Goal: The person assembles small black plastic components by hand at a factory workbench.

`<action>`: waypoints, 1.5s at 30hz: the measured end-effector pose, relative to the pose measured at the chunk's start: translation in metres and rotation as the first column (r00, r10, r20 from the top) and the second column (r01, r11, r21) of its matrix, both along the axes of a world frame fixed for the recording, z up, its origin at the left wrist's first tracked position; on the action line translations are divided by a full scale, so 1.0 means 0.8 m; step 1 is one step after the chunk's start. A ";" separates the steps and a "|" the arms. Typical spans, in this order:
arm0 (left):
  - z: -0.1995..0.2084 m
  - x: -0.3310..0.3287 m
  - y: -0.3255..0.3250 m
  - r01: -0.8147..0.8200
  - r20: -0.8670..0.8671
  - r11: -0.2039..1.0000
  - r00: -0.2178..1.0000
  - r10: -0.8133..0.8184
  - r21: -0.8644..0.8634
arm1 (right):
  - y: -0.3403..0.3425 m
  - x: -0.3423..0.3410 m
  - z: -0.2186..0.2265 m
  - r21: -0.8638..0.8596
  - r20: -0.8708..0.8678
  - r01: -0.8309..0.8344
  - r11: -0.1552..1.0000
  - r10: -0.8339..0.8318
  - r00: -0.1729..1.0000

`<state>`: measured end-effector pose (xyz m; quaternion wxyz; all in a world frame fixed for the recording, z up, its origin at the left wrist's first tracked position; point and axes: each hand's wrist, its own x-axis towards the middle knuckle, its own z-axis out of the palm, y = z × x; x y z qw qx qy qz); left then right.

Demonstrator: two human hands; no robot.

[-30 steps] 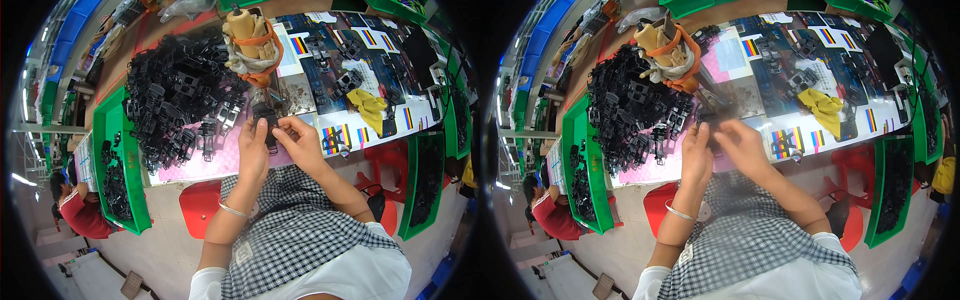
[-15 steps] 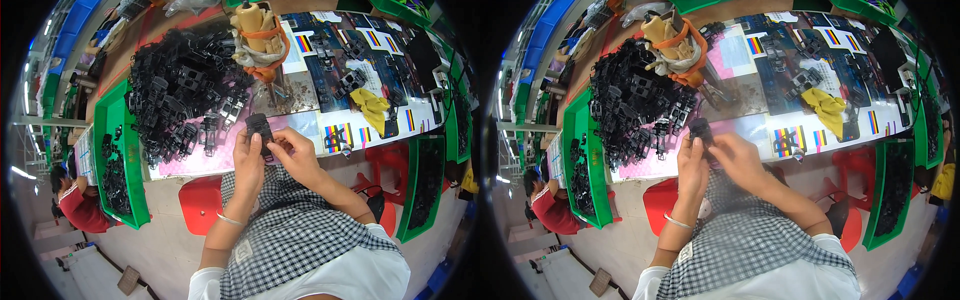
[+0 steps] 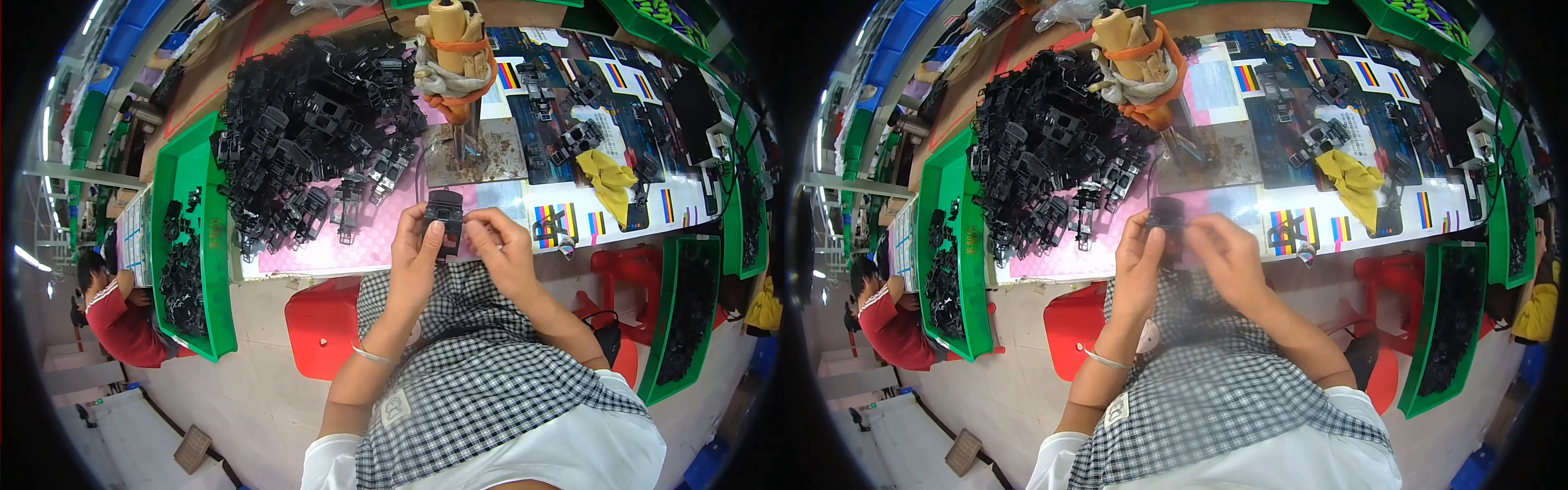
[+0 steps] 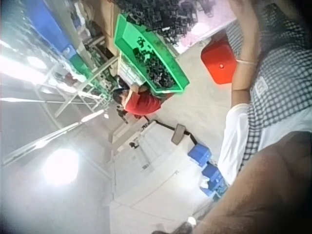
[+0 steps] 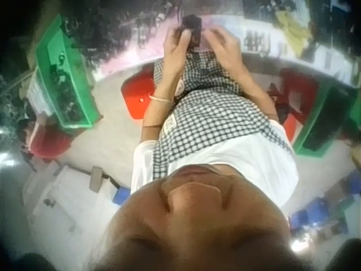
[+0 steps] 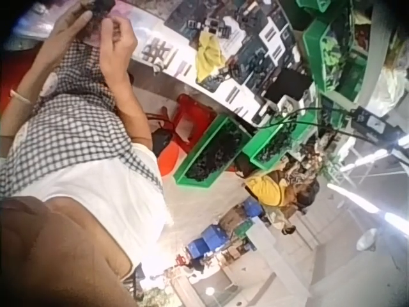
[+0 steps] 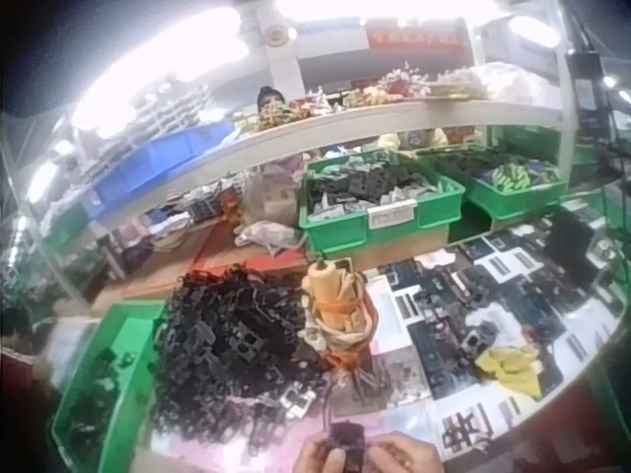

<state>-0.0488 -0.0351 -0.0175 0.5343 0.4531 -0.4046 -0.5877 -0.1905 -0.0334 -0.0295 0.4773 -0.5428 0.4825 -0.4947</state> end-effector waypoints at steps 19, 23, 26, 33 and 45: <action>-0.014 0.004 -0.042 0.176 0.244 0.984 0.954 -0.173 0.011 | -0.044 -0.024 -0.007 0.245 0.250 0.031 0.969 -0.094 0.964; -0.010 0.000 -0.049 0.163 0.244 0.986 0.956 -0.164 0.025 | -0.050 -0.024 -0.003 0.241 0.248 0.038 0.970 -0.099 0.964; -0.010 -0.003 -0.053 0.162 0.217 0.987 0.963 -0.161 0.014 | -0.054 -0.025 -0.005 0.229 0.262 0.048 0.972 -0.109 0.959; -0.004 -0.006 -0.059 0.154 0.221 0.988 0.962 -0.157 0.033 | -0.057 -0.027 -0.001 0.230 0.253 0.055 0.972 -0.114 0.961; 0.001 -0.005 -0.062 0.145 0.225 0.989 0.964 -0.143 0.011 | -0.062 -0.023 0.001 0.213 0.257 0.064 0.975 -0.119 0.959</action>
